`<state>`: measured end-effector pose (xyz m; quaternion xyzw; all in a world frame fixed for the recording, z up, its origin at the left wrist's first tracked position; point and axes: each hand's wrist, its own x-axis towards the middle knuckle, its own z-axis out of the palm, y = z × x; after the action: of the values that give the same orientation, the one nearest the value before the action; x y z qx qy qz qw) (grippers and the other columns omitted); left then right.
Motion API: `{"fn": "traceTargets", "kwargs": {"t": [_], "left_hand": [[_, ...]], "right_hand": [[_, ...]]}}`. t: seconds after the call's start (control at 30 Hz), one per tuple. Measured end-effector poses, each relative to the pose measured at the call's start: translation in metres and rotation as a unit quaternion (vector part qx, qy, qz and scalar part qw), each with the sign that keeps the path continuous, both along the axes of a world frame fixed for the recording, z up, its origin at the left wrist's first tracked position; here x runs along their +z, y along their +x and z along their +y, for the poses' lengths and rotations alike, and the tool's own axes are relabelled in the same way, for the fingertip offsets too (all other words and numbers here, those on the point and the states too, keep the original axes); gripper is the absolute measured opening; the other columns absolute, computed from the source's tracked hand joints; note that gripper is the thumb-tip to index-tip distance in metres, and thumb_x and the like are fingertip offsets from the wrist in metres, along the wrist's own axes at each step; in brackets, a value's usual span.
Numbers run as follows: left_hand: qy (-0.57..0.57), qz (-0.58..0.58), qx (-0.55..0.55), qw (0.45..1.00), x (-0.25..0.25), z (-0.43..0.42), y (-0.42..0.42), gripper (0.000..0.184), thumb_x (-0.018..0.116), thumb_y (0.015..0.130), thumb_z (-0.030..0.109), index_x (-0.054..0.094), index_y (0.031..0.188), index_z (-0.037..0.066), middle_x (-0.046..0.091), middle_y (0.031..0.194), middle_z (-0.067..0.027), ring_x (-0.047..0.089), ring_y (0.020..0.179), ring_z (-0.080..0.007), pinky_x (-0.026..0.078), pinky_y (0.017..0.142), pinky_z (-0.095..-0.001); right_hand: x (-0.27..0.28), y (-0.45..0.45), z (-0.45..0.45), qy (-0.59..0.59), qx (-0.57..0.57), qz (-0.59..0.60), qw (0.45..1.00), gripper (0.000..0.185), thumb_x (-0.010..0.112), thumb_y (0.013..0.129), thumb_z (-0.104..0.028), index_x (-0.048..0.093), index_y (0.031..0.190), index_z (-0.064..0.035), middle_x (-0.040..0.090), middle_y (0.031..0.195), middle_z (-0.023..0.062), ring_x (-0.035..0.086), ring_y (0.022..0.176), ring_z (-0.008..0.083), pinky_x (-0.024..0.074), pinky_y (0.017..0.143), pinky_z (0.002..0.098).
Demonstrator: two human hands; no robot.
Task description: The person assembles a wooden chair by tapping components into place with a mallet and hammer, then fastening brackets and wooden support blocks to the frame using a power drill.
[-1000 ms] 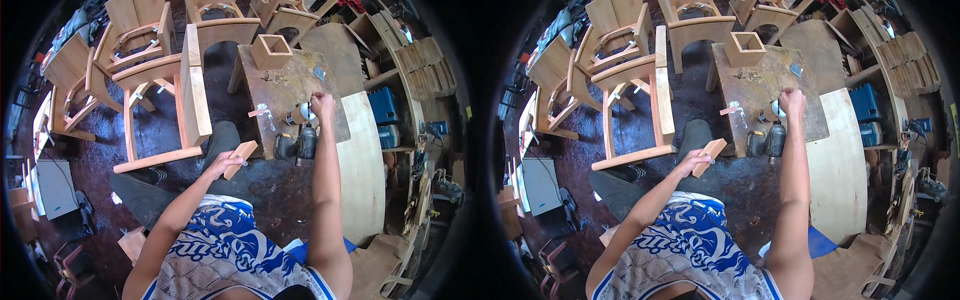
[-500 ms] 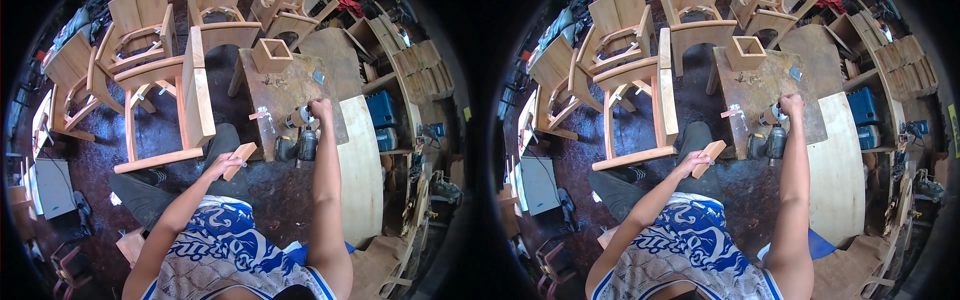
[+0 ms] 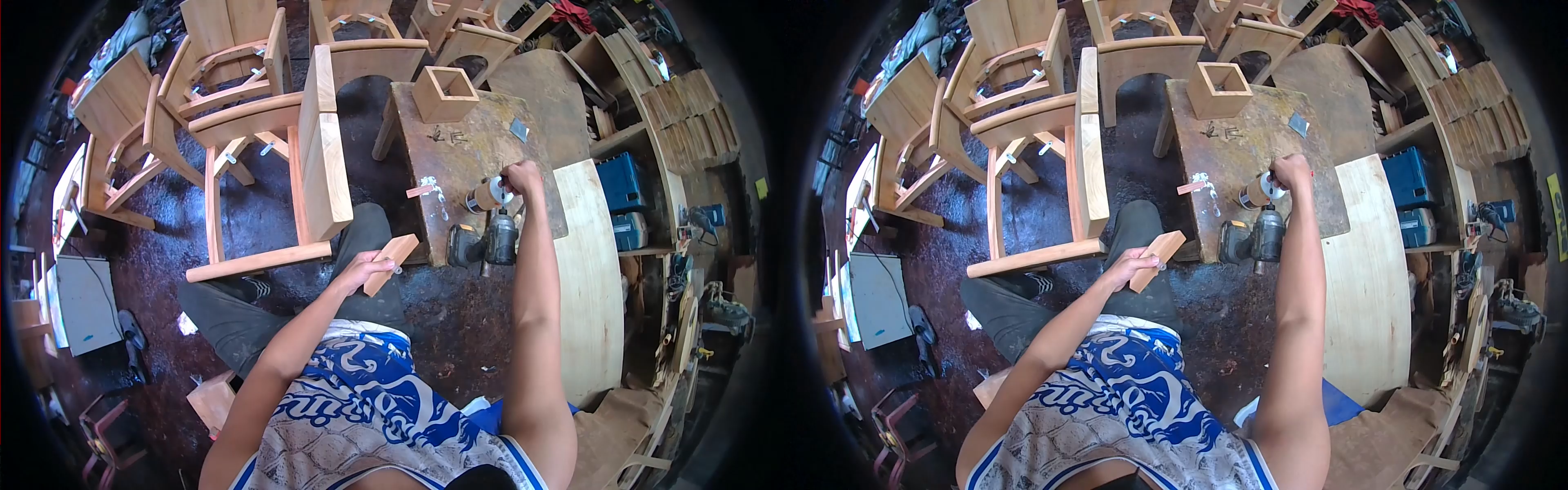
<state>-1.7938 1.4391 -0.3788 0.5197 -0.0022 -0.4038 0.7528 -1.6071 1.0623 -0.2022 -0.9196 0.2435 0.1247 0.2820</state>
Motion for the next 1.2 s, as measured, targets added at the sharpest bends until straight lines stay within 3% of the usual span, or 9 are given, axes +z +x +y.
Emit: {"fn": "traceTargets", "kwargs": {"t": [0.27,0.33,0.43,0.6,0.67,0.83,1.03,1.13,1.2], "left_hand": [[-0.012,0.013,-0.031,0.999,0.000,0.008,0.003,0.051,0.076,0.089,0.034,0.063,0.127,0.002,0.068,0.111,-0.0045,0.062,0.104,-0.0128,0.046,0.095,-0.0281],[-0.023,0.010,-0.041,0.999,0.001,0.009,0.003,0.055,0.076,0.088,0.034,0.061,0.131,0.003,0.066,0.113,-0.0044,0.062,0.106,-0.0127,0.046,0.095,-0.0278],[-0.025,-0.002,-0.061,0.998,0.004,0.010,0.004,0.061,0.077,0.087,0.033,0.057,0.137,0.003,0.066,0.116,-0.0050,0.060,0.108,-0.0125,0.046,0.095,-0.0272],[-0.046,0.073,-0.069,0.994,-0.003,0.011,0.005,0.063,0.069,0.091,0.031,0.051,0.144,0.001,0.066,0.120,-0.0084,0.063,0.107,-0.0142,0.049,0.094,-0.0280],[-0.082,0.125,-0.079,0.986,0.002,0.012,0.007,0.065,0.063,0.093,0.029,0.046,0.148,-0.001,0.066,0.124,-0.0129,0.065,0.105,-0.0162,0.052,0.091,-0.0291],[-0.154,0.145,-0.115,0.971,-0.001,0.008,0.019,0.065,0.053,0.092,0.022,0.038,0.150,-0.005,0.066,0.126,-0.0205,0.067,0.100,-0.0197,0.056,0.086,-0.0305],[0.083,0.024,-0.156,0.984,0.004,-0.019,0.044,0.043,0.053,0.085,0.017,0.058,0.124,-0.002,0.069,0.116,-0.0169,0.067,0.098,-0.0190,0.052,0.091,-0.0319],[0.248,-0.177,-0.244,0.921,-0.005,-0.031,0.062,0.021,0.054,0.083,0.017,0.057,0.095,0.000,0.065,0.097,-0.0137,0.070,0.091,-0.0220,0.050,0.084,-0.0331],[0.212,-0.083,-0.222,0.948,-0.005,-0.039,0.070,0.028,0.055,0.084,0.018,0.058,0.102,-0.004,0.063,0.094,-0.0146,0.071,0.075,-0.0239,0.052,0.074,-0.0351]], "right_hand": [[0.024,-0.050,0.010,-0.080,0.023,-0.061,0.995,0.026,0.062,0.087,-0.019,0.076,0.083,0.0032,0.071,0.069,0.0123,0.063,0.052,0.0156,0.0471,0.047,0.0302],[0.036,-0.098,-0.002,0.067,-0.011,-0.163,0.984,0.025,0.060,0.090,-0.017,0.076,0.091,0.0024,0.073,0.074,0.0102,0.066,0.056,0.0161,0.0517,0.054,0.0314],[0.023,-0.186,-0.020,0.238,-0.126,-0.152,0.951,0.025,0.060,0.092,-0.004,0.070,0.115,0.0004,0.072,0.079,0.0053,0.055,0.050,0.0104,0.0446,0.048,0.0262],[-0.105,-0.261,-0.008,0.376,-0.128,-0.244,0.885,0.056,0.064,0.077,0.013,0.060,0.130,-0.0013,0.068,0.105,0.0027,0.057,0.075,0.0062,0.0474,0.065,0.0217],[-0.140,-0.256,0.013,0.316,-0.111,-0.308,0.890,0.062,0.075,0.069,0.011,0.059,0.128,-0.0020,0.065,0.115,0.0031,0.061,0.100,0.0159,0.0520,0.082,0.0301],[-0.164,-0.205,0.046,0.260,-0.137,-0.409,0.864,0.043,0.079,0.076,0.003,0.064,0.117,-0.0009,0.069,0.105,0.0054,0.065,0.094,0.0186,0.0536,0.085,0.0350],[-0.161,-0.195,0.056,0.271,-0.159,-0.428,0.847,0.031,0.074,0.077,0.004,0.065,0.107,-0.0003,0.069,0.090,0.0058,0.067,0.084,0.0188,0.0544,0.081,0.0338],[-0.123,-0.218,0.044,0.310,-0.121,-0.389,0.859,0.033,0.073,0.072,0.007,0.066,0.103,-0.0016,0.067,0.089,0.0043,0.066,0.082,0.0176,0.0538,0.079,0.0327],[-0.093,-0.235,0.032,0.300,-0.098,-0.330,0.890,0.034,0.073,0.070,0.007,0.067,0.102,-0.0016,0.068,0.090,0.0046,0.066,0.083,0.0178,0.0538,0.080,0.0335]]}}
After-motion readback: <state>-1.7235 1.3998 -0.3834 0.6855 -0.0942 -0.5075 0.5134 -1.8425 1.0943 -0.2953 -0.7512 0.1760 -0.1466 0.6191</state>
